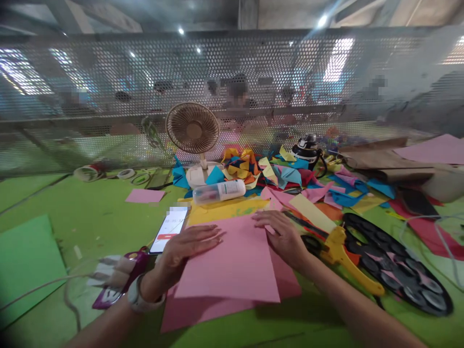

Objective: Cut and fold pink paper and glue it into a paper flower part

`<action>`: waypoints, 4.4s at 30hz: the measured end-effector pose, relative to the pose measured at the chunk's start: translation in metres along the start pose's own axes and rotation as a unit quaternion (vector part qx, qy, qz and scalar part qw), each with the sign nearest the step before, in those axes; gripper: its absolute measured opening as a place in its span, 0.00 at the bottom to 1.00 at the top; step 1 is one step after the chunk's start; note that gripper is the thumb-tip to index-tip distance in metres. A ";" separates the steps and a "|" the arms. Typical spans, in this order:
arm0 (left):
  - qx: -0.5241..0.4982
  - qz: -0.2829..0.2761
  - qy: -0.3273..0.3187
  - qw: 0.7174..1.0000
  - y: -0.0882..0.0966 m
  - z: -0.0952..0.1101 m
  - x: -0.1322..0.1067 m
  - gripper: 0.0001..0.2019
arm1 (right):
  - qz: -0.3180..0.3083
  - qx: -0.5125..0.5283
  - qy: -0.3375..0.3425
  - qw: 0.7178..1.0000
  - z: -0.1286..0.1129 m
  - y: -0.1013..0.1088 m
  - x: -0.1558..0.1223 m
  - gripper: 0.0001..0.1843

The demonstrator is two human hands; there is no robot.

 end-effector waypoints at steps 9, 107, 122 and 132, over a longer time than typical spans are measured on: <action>0.206 -0.156 -0.017 0.966 -0.033 -0.033 -0.030 0.18 | -0.304 -0.127 0.131 0.935 -0.015 -0.036 -0.026 0.30; 0.378 -0.244 -0.039 0.892 -0.082 -0.018 -0.037 0.38 | -0.114 -0.223 -0.146 0.957 -0.005 -0.023 -0.030 0.10; 0.362 -0.238 -0.028 0.901 -0.080 -0.018 -0.038 0.40 | -0.372 -0.196 0.016 0.907 -0.047 -0.051 -0.064 0.47; 0.346 -0.268 0.009 0.899 -0.064 -0.020 -0.045 0.39 | -0.325 -0.229 -0.005 0.918 -0.048 -0.027 -0.071 0.43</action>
Point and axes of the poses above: each hand's wrist, its own x-axis towards the middle knuckle, its own y-axis out of the back of the hand, z = x × y, the point moved 5 cm from there along x, towards the middle knuckle, and after that the axes turned 10 degrees about y, right-handed, at the moved point
